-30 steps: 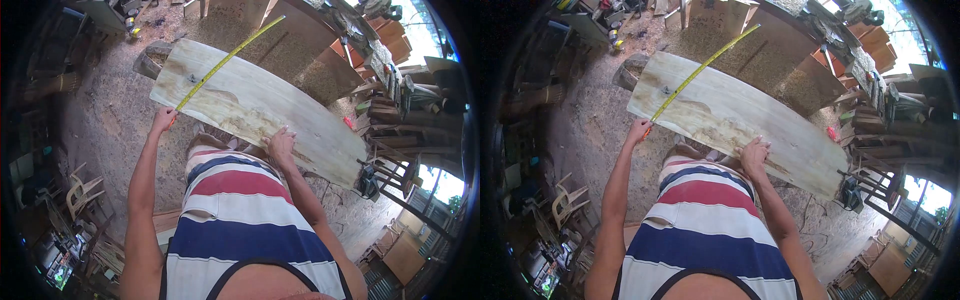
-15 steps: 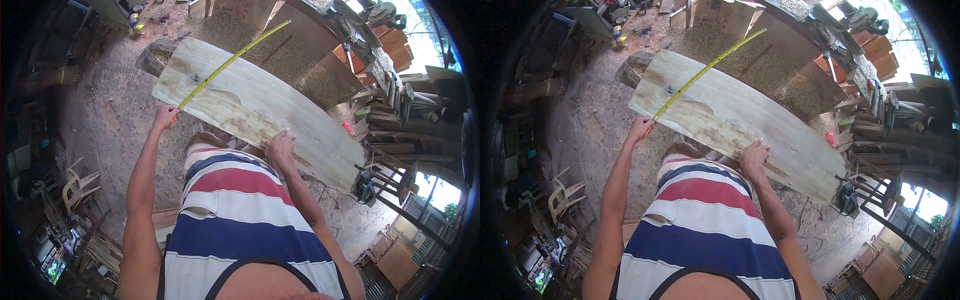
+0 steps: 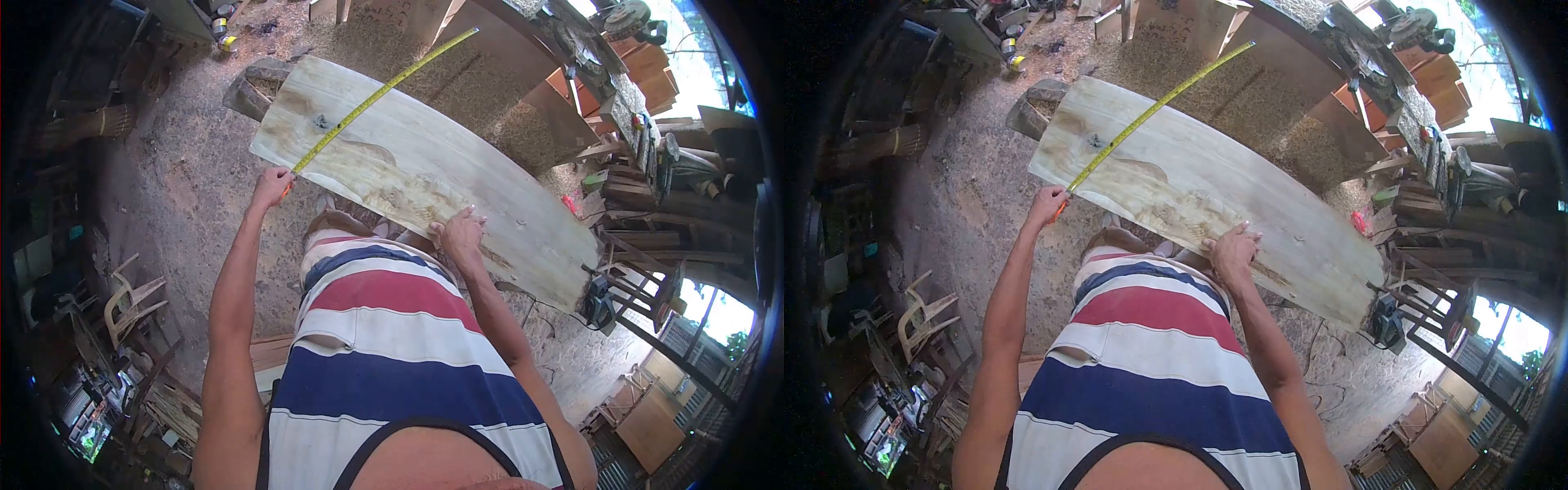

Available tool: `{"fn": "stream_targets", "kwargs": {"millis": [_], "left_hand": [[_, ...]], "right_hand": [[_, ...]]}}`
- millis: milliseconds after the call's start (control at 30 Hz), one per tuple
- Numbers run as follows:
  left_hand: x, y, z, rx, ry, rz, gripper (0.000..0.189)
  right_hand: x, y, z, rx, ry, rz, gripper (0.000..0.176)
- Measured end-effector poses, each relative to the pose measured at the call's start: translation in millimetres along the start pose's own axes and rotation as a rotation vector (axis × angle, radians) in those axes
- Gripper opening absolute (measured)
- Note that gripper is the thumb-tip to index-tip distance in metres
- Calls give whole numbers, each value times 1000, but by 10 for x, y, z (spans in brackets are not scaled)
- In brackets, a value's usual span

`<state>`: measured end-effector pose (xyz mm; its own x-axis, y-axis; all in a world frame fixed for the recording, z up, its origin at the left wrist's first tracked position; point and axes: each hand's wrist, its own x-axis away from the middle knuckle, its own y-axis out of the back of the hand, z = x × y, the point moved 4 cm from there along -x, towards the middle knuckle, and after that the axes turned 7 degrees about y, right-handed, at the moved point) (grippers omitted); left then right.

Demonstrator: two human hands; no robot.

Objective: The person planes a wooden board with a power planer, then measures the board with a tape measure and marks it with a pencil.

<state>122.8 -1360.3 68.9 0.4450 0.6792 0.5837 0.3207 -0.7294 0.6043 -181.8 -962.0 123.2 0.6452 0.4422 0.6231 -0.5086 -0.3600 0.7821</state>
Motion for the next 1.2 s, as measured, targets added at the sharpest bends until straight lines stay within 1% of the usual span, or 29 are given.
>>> {"fn": "stream_targets", "kwargs": {"millis": [167,333,433,533,733,933,1133,1200], "left_hand": [[55,17,-72,-25,7,-7,28],[7,-20,-1,29,2,-16,29],[-9,-34,20,-15,25,-18,29],[-6,-27,16,-4,-22,-20,28],[-66,-65,73,16,-38,-16,28],[21,-42,1,-38,-73,-70,28],[15,-57,12,1,-58,-82,29],[16,-38,1,-18,-42,-65,28]], "right_hand": [[-78,-156,-66,56,45,-39,118],[-8,-46,-20,24,33,-23,117],[3,-20,-17,22,22,-27,118],[38,60,12,-24,-4,17,119],[-20,-56,-27,-5,29,-8,120],[-61,-99,-39,1,38,-7,120],[-76,-107,-38,56,48,8,122],[-103,-147,-39,91,22,-44,114]]}}
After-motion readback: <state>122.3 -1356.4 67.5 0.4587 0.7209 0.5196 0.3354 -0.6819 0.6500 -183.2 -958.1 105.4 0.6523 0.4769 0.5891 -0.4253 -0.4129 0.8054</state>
